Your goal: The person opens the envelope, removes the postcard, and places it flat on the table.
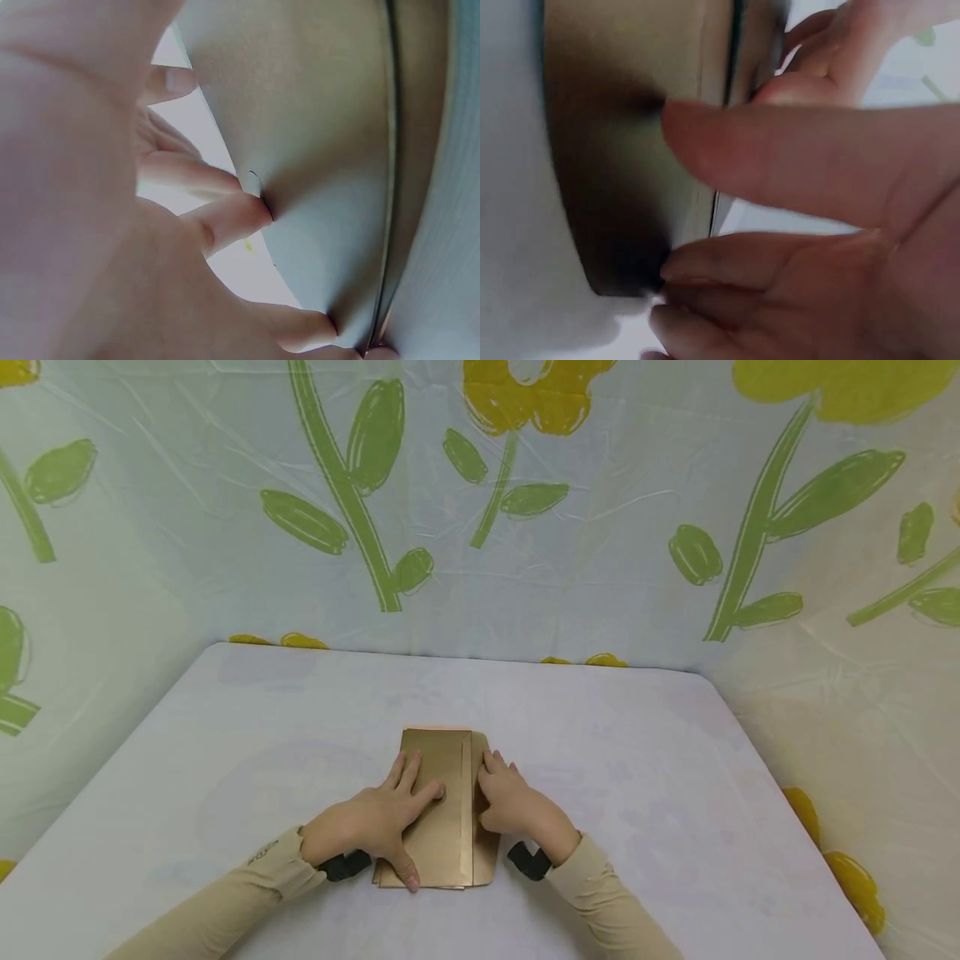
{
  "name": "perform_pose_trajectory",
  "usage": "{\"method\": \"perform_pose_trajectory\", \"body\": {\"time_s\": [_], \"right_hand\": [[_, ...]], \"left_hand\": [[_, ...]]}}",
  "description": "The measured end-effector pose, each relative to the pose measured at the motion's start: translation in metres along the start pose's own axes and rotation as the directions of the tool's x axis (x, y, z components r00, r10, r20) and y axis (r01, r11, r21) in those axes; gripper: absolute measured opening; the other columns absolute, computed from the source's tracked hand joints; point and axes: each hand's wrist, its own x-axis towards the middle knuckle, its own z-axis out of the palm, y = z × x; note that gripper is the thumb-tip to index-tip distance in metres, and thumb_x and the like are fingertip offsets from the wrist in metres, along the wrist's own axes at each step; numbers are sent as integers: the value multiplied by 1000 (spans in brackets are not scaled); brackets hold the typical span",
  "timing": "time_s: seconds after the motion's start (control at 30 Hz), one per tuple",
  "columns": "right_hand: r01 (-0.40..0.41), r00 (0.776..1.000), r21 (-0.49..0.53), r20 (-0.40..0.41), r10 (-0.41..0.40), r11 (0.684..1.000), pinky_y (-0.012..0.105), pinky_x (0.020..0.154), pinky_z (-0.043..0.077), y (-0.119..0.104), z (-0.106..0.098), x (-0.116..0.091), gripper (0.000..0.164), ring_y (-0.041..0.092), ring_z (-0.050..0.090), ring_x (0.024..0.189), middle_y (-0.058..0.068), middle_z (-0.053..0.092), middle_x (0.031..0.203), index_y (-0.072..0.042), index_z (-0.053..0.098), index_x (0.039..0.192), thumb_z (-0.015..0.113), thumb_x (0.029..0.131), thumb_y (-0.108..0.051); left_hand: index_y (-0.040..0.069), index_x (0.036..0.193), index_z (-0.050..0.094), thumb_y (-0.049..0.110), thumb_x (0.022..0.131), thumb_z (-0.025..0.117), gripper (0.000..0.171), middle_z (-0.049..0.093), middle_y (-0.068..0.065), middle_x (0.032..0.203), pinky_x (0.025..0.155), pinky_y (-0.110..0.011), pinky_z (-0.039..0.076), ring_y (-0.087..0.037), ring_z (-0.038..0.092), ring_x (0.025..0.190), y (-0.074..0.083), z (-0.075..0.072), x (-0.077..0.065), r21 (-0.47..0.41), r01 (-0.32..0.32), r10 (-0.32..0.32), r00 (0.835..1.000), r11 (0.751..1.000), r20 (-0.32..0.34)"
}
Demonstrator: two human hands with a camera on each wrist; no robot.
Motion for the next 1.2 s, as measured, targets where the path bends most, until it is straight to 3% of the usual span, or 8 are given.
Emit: {"method": "perform_pose_trajectory", "body": {"time_s": [0.27, 0.63, 0.73, 0.83, 1.0, 1.2], "right_hand": [[-8, 1000, -155, 9, 10, 988, 54, 116, 21, -2, 9, -1, 74, 43, 15, 147, 35, 10, 158, 18, 21, 148, 61, 89, -1], [-24, 1000, -224, -1, 24, 974, 53, 114, 26, -7, 11, 2, 76, 44, 18, 146, 36, 13, 156, 12, 25, 151, 62, 86, 0], [-25, 1000, -237, -3, 25, 971, 47, 102, 44, -8, 13, 3, 76, 45, 19, 146, 37, 14, 156, 11, 26, 151, 63, 85, 0], [-35, 999, -235, -1, 36, 971, 41, 83, 52, -9, 14, 2, 79, 45, 17, 146, 37, 12, 156, 7, 25, 153, 63, 84, 1], [-39, 999, -227, -3, 39, 973, 35, 66, 48, -7, 14, 0, 81, 45, 17, 146, 36, 11, 157, 4, 25, 154, 64, 83, 2], [-49, 999, -221, 6, 52, 974, 30, 54, 42, -5, 12, 3, 78, 44, 19, 146, 34, 12, 158, 1, 28, 155, 64, 86, -1]], "left_hand": [[21, 138, 39, 64, 50, 89, 110, -1, -32, 160, 89, -58, 51, -54, -3, 145, 2, -1, 1, -3, -1, 1, 1000, 1000, 4], [17, 146, 34, 63, 50, 90, 120, -4, -34, 159, 99, -61, 42, -55, -6, 144, 2, -7, 0, -34, -2, 3, 1000, 999, 22], [13, 150, 32, 64, 54, 89, 122, -3, -35, 158, 104, -62, 37, -57, -8, 143, 4, -8, 0, -54, 8, -6, 1000, 999, 25], [10, 154, 31, 67, 63, 83, 119, 1, -38, 157, 107, -63, 33, -61, -5, 141, 8, -8, 4, -66, 21, -20, 1000, 998, 7], [10, 156, 30, 72, 74, 70, 111, 20, -45, 148, 100, -64, 40, -69, 17, 132, 17, -6, 16, 17, 25, -24, 997, 1000, -75], [15, 156, 31, 76, 82, 58, 100, 32, -42, 143, 96, -63, 45, -71, 30, 125, 27, -4, 29, 107, 106, -93, 989, 989, -118]]}}
